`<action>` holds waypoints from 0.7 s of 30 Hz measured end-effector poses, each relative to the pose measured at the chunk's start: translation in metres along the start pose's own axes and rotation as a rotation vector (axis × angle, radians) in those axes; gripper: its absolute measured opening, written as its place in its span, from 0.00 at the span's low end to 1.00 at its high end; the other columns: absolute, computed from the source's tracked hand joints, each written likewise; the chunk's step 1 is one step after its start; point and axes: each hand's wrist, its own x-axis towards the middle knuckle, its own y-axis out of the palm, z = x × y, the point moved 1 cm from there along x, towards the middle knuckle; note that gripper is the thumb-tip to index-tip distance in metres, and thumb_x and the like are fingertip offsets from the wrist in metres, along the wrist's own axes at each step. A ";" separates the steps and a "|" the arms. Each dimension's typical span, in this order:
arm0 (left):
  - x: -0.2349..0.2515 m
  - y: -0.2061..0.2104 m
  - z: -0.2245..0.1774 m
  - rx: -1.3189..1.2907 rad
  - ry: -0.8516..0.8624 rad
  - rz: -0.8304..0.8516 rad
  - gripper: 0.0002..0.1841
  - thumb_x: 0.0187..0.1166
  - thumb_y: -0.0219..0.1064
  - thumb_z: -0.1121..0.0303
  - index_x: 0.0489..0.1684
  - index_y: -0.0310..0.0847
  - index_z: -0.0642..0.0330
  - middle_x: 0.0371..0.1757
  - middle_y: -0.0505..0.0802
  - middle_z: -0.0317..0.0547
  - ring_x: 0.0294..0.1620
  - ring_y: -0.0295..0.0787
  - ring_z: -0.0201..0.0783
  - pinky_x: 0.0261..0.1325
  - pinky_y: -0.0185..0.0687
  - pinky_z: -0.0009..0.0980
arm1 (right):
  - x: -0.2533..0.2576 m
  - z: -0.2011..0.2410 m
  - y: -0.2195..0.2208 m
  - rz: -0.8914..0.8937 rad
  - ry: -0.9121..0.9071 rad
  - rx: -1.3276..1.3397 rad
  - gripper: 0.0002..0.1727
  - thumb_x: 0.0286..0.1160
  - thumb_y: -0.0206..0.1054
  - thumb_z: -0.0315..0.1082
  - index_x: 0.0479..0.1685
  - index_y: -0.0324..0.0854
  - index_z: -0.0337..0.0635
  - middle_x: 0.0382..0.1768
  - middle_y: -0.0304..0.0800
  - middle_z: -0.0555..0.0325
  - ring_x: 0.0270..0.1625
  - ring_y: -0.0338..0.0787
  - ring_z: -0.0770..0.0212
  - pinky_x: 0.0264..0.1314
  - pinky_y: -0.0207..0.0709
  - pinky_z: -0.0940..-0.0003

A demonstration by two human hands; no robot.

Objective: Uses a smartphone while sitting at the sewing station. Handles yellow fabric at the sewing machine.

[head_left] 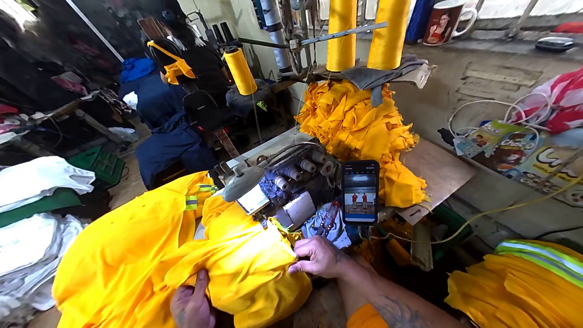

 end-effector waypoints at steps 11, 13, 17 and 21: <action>0.000 0.000 0.001 -0.008 -0.002 -0.006 0.06 0.80 0.61 0.82 0.48 0.78 0.66 0.39 0.95 0.34 0.44 0.93 0.24 0.54 0.91 0.25 | -0.001 0.000 0.001 0.013 0.041 -0.023 0.27 0.80 0.69 0.52 0.25 0.83 0.35 0.28 0.85 0.50 0.35 0.86 0.57 0.40 0.78 0.56; 0.000 0.000 0.000 0.000 0.000 -0.009 0.06 0.79 0.61 0.82 0.48 0.78 0.66 0.39 0.94 0.33 0.43 0.93 0.24 0.54 0.91 0.25 | 0.000 0.000 0.001 0.010 0.049 -0.026 0.26 0.81 0.69 0.52 0.28 0.84 0.35 0.29 0.86 0.50 0.36 0.86 0.57 0.40 0.78 0.55; 0.000 -0.001 0.002 0.008 -0.004 -0.007 0.06 0.79 0.61 0.82 0.48 0.78 0.66 0.39 0.94 0.33 0.44 0.93 0.23 0.54 0.91 0.24 | 0.000 0.001 0.001 0.013 0.065 -0.019 0.24 0.81 0.69 0.52 0.30 0.85 0.36 0.31 0.87 0.51 0.37 0.87 0.57 0.41 0.79 0.54; 0.000 -0.001 0.003 0.009 -0.001 -0.008 0.06 0.80 0.61 0.82 0.48 0.78 0.66 0.39 0.94 0.33 0.43 0.93 0.24 0.54 0.91 0.24 | 0.000 0.001 0.001 0.012 0.072 -0.015 0.25 0.81 0.68 0.52 0.29 0.85 0.36 0.31 0.87 0.51 0.37 0.87 0.57 0.41 0.79 0.54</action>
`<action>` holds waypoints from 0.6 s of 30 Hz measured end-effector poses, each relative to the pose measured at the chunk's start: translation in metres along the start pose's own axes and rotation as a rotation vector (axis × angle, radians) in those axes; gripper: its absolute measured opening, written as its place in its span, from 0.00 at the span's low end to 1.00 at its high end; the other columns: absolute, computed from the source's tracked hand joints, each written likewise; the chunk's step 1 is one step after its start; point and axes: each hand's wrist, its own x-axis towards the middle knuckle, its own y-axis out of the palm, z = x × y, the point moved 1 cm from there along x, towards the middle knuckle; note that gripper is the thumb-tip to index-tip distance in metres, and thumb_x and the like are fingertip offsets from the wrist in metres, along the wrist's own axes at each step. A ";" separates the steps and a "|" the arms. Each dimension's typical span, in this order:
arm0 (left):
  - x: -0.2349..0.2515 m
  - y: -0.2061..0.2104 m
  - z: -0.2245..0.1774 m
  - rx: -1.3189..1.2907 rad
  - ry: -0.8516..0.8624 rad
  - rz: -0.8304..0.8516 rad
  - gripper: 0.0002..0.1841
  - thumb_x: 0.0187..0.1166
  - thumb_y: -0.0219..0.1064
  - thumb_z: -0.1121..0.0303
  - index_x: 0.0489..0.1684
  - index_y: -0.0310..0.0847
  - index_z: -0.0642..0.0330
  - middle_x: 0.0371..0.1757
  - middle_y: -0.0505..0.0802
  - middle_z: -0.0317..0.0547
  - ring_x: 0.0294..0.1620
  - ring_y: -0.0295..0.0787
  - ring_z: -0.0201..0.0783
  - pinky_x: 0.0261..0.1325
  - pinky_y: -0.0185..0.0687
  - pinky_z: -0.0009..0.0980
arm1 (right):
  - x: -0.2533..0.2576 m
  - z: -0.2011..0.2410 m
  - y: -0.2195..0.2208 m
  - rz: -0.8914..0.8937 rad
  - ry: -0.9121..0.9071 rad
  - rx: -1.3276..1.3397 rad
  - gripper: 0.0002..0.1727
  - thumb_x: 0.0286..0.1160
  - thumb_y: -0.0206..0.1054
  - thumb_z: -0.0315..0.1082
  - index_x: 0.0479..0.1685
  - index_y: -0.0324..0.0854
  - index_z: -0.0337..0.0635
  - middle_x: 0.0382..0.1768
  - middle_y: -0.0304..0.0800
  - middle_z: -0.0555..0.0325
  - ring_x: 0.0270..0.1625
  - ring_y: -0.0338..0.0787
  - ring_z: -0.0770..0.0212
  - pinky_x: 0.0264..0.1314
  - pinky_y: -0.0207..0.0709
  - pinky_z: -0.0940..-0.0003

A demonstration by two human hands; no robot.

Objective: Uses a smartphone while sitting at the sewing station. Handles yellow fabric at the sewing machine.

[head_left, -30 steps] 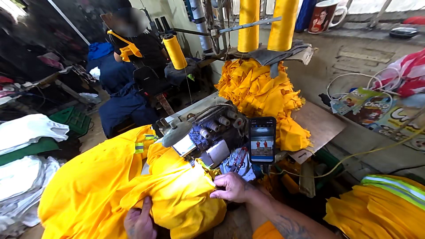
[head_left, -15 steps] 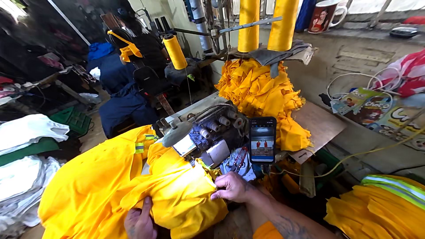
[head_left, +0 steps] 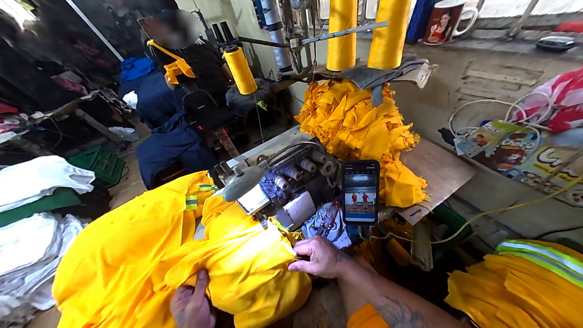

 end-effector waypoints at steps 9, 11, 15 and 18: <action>0.001 0.000 0.000 -0.014 0.007 0.005 0.06 0.79 0.61 0.82 0.49 0.78 0.67 0.40 0.94 0.35 0.45 0.93 0.24 0.56 0.91 0.25 | -0.001 0.000 -0.001 -0.018 -0.019 0.024 0.29 0.82 0.67 0.56 0.26 0.84 0.35 0.27 0.85 0.51 0.34 0.85 0.58 0.39 0.77 0.57; 0.001 0.000 0.001 -0.020 0.010 0.005 0.06 0.79 0.61 0.82 0.49 0.78 0.67 0.40 0.94 0.34 0.45 0.93 0.24 0.56 0.91 0.25 | -0.001 0.000 -0.001 -0.021 -0.033 0.026 0.29 0.82 0.67 0.55 0.25 0.83 0.35 0.27 0.84 0.51 0.34 0.84 0.58 0.39 0.77 0.58; -0.001 0.002 -0.002 -0.010 0.001 0.006 0.06 0.79 0.62 0.82 0.48 0.78 0.66 0.39 0.94 0.34 0.44 0.93 0.24 0.54 0.91 0.25 | -0.001 -0.001 0.000 -0.023 -0.065 0.035 0.28 0.81 0.69 0.53 0.25 0.84 0.34 0.30 0.86 0.50 0.37 0.86 0.58 0.42 0.78 0.59; 0.000 0.001 -0.001 -0.018 -0.004 0.002 0.06 0.80 0.62 0.82 0.49 0.78 0.66 0.40 0.95 0.34 0.45 0.93 0.24 0.55 0.91 0.25 | 0.000 -0.002 -0.001 -0.017 -0.066 0.028 0.28 0.81 0.69 0.53 0.24 0.83 0.34 0.28 0.85 0.51 0.35 0.85 0.59 0.40 0.78 0.59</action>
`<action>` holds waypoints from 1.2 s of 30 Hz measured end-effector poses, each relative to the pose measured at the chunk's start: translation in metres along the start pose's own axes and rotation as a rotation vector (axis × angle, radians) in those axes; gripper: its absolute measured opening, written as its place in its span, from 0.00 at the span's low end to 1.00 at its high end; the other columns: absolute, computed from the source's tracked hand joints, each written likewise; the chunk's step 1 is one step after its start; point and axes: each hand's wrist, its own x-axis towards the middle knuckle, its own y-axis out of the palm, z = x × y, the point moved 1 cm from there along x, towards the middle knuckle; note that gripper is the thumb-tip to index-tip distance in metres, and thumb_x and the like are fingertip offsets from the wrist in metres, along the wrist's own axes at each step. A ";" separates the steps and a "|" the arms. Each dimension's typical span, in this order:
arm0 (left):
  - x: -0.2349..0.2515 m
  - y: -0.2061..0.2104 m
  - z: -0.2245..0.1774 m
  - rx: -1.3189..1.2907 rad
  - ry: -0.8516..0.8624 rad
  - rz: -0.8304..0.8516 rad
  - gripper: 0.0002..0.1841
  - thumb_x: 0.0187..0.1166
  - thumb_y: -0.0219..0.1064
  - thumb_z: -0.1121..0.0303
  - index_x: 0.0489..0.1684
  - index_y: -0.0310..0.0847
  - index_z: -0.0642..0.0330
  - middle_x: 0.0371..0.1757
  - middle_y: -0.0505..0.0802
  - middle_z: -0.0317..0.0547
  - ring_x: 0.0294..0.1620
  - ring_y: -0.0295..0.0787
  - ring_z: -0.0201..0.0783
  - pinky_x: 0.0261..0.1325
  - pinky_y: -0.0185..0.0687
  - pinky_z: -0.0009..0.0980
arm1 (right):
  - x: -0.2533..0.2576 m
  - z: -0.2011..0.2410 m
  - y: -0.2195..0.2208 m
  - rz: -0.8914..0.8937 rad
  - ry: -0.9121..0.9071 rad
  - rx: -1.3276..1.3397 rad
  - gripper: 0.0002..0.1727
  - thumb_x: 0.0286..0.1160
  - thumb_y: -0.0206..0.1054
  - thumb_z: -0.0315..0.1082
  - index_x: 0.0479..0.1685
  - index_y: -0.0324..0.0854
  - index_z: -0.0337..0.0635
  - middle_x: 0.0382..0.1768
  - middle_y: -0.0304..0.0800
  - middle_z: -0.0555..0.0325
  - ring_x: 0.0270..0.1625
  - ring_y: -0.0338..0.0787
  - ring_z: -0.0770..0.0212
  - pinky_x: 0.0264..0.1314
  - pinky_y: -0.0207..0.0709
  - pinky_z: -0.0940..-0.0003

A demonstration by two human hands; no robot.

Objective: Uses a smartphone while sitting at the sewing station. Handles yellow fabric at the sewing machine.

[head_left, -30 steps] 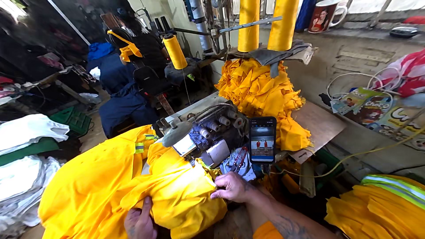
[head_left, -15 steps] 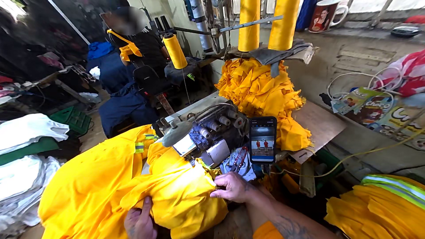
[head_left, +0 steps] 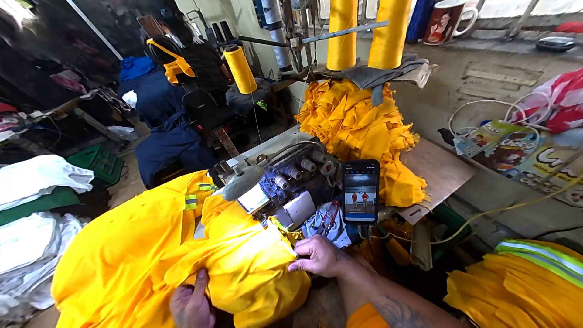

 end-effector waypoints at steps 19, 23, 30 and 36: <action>0.000 0.000 -0.001 -0.008 0.005 0.006 0.06 0.79 0.61 0.83 0.48 0.78 0.66 0.40 0.95 0.34 0.44 0.94 0.25 0.55 0.91 0.25 | 0.000 0.001 0.000 -0.017 -0.011 0.024 0.27 0.81 0.69 0.53 0.25 0.86 0.35 0.30 0.87 0.52 0.38 0.87 0.59 0.43 0.79 0.59; 0.000 0.000 -0.001 0.021 0.007 0.002 0.06 0.79 0.62 0.82 0.48 0.78 0.65 0.40 0.94 0.31 0.45 0.93 0.22 0.55 0.91 0.24 | 0.000 -0.001 0.000 -0.028 -0.030 0.024 0.28 0.80 0.70 0.53 0.23 0.84 0.35 0.28 0.86 0.52 0.35 0.86 0.60 0.40 0.78 0.60; 0.000 -0.001 0.000 0.016 0.009 -0.003 0.06 0.78 0.62 0.83 0.47 0.78 0.65 0.39 0.94 0.32 0.45 0.93 0.23 0.55 0.91 0.25 | 0.000 0.001 0.000 -0.007 0.023 -0.006 0.27 0.79 0.70 0.53 0.23 0.83 0.35 0.27 0.85 0.51 0.34 0.85 0.58 0.39 0.77 0.58; 0.000 -0.001 0.000 0.011 0.014 0.007 0.06 0.79 0.61 0.83 0.48 0.78 0.65 0.40 0.94 0.32 0.45 0.93 0.23 0.55 0.91 0.25 | 0.000 0.002 0.001 -0.005 0.050 -0.013 0.26 0.80 0.69 0.52 0.27 0.84 0.36 0.29 0.86 0.51 0.35 0.85 0.58 0.39 0.78 0.56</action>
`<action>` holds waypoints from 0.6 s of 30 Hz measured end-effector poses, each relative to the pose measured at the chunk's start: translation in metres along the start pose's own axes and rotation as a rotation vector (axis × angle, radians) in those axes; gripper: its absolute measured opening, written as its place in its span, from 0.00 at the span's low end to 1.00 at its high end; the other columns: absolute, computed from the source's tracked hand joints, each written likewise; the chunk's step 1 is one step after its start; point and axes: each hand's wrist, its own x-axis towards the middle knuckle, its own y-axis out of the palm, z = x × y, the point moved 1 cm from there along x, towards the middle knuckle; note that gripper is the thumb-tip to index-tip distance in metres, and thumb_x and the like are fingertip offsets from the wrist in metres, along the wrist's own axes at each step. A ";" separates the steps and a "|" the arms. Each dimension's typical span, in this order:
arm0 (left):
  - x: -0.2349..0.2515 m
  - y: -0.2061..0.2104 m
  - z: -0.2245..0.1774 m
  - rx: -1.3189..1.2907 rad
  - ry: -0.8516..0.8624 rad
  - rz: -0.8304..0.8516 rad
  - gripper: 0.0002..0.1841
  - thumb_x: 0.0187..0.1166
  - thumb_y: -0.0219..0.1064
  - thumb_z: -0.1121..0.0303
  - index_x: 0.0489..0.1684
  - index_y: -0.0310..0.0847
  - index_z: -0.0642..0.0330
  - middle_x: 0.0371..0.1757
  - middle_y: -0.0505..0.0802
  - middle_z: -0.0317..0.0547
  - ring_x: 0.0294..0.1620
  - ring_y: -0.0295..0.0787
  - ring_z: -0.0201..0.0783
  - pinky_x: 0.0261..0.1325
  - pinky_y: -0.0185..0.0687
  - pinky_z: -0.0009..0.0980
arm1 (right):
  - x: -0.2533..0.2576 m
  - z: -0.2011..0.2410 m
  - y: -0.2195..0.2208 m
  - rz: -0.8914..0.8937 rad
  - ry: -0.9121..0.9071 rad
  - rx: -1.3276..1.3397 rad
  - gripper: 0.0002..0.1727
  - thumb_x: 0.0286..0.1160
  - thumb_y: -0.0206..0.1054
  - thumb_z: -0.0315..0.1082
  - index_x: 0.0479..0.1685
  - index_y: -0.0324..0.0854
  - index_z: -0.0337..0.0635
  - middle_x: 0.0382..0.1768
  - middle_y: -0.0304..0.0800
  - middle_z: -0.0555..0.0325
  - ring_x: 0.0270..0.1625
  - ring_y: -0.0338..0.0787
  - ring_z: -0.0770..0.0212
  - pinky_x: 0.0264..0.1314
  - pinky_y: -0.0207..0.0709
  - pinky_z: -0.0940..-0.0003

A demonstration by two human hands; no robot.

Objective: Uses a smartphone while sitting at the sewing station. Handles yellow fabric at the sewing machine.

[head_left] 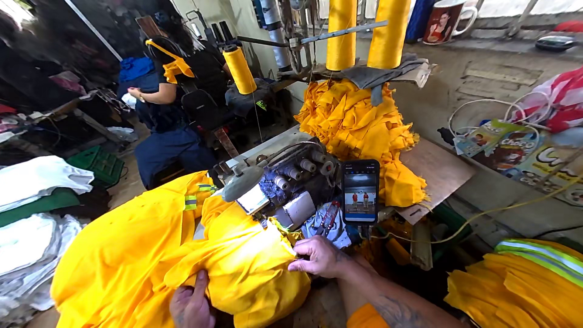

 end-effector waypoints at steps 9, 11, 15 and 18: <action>0.000 0.001 0.000 -0.015 0.004 -0.003 0.07 0.78 0.62 0.83 0.48 0.78 0.65 0.39 0.95 0.33 0.44 0.93 0.24 0.54 0.91 0.25 | 0.000 0.000 -0.001 -0.006 -0.021 0.009 0.30 0.82 0.66 0.56 0.23 0.83 0.36 0.27 0.84 0.52 0.33 0.84 0.58 0.38 0.77 0.58; 0.000 0.000 0.001 -0.014 0.007 -0.001 0.07 0.78 0.62 0.83 0.48 0.78 0.65 0.39 0.95 0.33 0.44 0.93 0.24 0.54 0.91 0.25 | 0.000 0.000 -0.001 -0.010 -0.051 0.022 0.30 0.82 0.67 0.55 0.23 0.83 0.35 0.28 0.84 0.52 0.35 0.85 0.58 0.40 0.77 0.59; 0.000 0.001 0.000 -0.009 0.007 -0.004 0.06 0.78 0.62 0.83 0.47 0.78 0.65 0.39 0.95 0.34 0.44 0.93 0.24 0.54 0.91 0.25 | 0.000 0.000 -0.001 -0.016 -0.080 0.035 0.29 0.80 0.69 0.54 0.21 0.84 0.35 0.28 0.86 0.52 0.36 0.85 0.59 0.40 0.78 0.60; 0.000 0.001 0.000 -0.014 0.005 0.000 0.06 0.79 0.61 0.82 0.48 0.78 0.66 0.40 0.95 0.34 0.45 0.94 0.25 0.55 0.91 0.26 | 0.000 -0.001 -0.001 -0.015 -0.073 0.031 0.29 0.80 0.69 0.54 0.21 0.83 0.34 0.27 0.86 0.51 0.35 0.85 0.59 0.40 0.78 0.59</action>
